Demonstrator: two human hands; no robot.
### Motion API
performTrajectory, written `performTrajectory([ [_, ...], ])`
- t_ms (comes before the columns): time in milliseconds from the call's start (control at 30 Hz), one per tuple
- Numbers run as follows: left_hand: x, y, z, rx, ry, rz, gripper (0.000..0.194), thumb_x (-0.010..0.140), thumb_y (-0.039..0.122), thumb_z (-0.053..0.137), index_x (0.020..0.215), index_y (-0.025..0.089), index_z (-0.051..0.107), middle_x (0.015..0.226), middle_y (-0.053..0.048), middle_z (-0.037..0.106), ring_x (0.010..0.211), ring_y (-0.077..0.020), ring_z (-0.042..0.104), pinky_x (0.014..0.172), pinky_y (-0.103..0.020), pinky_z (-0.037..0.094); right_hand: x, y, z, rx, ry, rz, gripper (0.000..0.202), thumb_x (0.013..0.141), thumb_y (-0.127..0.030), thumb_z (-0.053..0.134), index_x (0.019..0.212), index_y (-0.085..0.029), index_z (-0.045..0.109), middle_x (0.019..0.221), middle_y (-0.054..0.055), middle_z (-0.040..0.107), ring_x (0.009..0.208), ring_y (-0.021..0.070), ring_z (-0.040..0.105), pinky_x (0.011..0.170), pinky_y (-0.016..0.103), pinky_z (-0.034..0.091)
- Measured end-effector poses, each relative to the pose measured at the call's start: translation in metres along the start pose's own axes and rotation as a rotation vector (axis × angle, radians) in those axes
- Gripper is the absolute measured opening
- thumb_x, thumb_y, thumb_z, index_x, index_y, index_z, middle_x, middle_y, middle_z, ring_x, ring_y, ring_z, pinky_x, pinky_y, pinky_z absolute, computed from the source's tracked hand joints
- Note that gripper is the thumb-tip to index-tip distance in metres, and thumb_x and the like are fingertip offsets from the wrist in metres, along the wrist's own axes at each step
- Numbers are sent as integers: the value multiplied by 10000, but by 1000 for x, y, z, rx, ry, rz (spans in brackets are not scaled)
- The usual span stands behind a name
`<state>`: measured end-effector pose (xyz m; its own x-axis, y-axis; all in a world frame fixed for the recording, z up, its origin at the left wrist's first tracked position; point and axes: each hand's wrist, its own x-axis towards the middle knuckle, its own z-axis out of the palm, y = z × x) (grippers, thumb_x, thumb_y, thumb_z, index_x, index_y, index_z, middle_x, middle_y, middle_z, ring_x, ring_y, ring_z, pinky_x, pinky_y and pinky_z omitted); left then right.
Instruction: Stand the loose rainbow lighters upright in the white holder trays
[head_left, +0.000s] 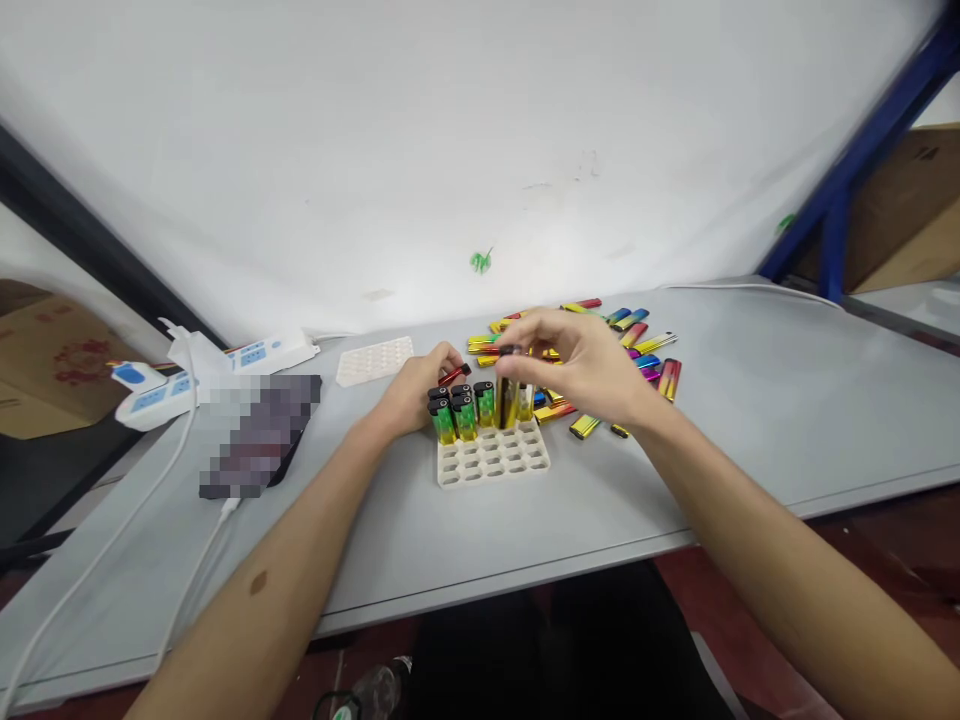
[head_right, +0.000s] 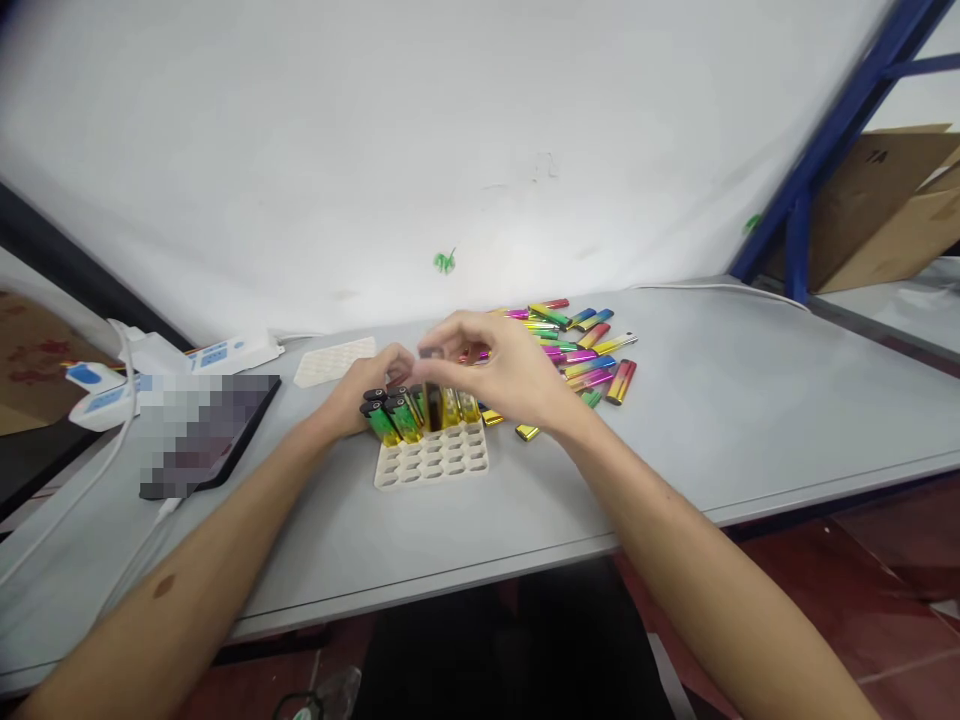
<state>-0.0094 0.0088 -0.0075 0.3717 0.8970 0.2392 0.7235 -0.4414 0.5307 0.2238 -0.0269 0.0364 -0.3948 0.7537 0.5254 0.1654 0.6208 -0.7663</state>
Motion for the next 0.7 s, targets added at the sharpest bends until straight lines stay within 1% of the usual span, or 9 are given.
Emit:
performTrajectory([
  [100, -1, 0, -1, -8, -11, 33, 217, 723, 266, 580, 918, 215, 499, 805, 12, 679, 726, -174, 614, 664, -270, 439, -3, 3, 11, -206, -63, -124, 207, 809, -412, 740, 877, -218, 710, 904, 36, 707, 865, 204, 599, 802, 360, 432],
  [200, -1, 0, -2, -24, -14, 44, 242, 722, 298, 602, 927, 213, 505, 825, 6, 684, 751, -181, 626, 682, -276, 448, -3, 8, 18, -363, -120, -218, 165, 822, -385, 740, 867, -232, 697, 853, 11, 694, 833, 203, 557, 843, 383, 398],
  [267, -1, 1, -2, -20, -15, 37, 261, 716, 308, 616, 937, 215, 513, 845, 1, 691, 769, -186, 633, 694, -282, 455, -2, 11, 20, -433, -118, -248, 157, 822, -371, 744, 864, -229, 693, 859, 16, 665, 832, 204, 529, 842, 381, 391],
  [333, -1, 1, -2, -3, -15, 23, 274, 706, 318, 630, 934, 213, 520, 870, -9, 699, 787, -192, 639, 700, -286, 457, -1, 14, 19, -479, -85, -255, 148, 819, -356, 749, 873, -228, 697, 875, 28, 626, 864, 212, 511, 827, 370, 395],
  [433, 0, 1, -3, 6, -19, 29, 286, 702, 327, 641, 934, 208, 524, 882, -17, 702, 788, -192, 638, 698, -284, 452, -1, 16, 18, -504, -66, -271, 147, 812, -331, 759, 891, -223, 699, 893, 36, 589, 899, 217, 500, 819, 356, 406],
  [567, -1, 0, -3, -16, -15, 63, 272, 720, 314, 631, 952, 204, 540, 856, 1, 704, 754, -174, 625, 684, -265, 444, -3, 15, 18, -501, -86, -306, 199, 797, -342, 776, 915, -204, 694, 903, 41, 603, 887, 211, 499, 814, 347, 414],
  [633, -2, -1, -3, -41, -22, 81, 271, 741, 320, 631, 977, 201, 568, 834, 11, 714, 725, -162, 620, 677, -255, 443, -3, 14, 19, -454, -69, -307, 179, 835, -359, 736, 917, -207, 687, 906, 37, 628, 894, 205, 520, 830, 347, 412],
  [700, -2, 0, -2, -113, -23, 54, 276, 788, 358, 621, 1015, 201, 604, 831, 7, 732, 708, -159, 629, 672, -253, 451, -1, 14, 18, -396, -4, -270, 159, 908, -360, 643, 871, -209, 674, 870, 29, 647, 875, 194, 543, 837, 347, 407],
])
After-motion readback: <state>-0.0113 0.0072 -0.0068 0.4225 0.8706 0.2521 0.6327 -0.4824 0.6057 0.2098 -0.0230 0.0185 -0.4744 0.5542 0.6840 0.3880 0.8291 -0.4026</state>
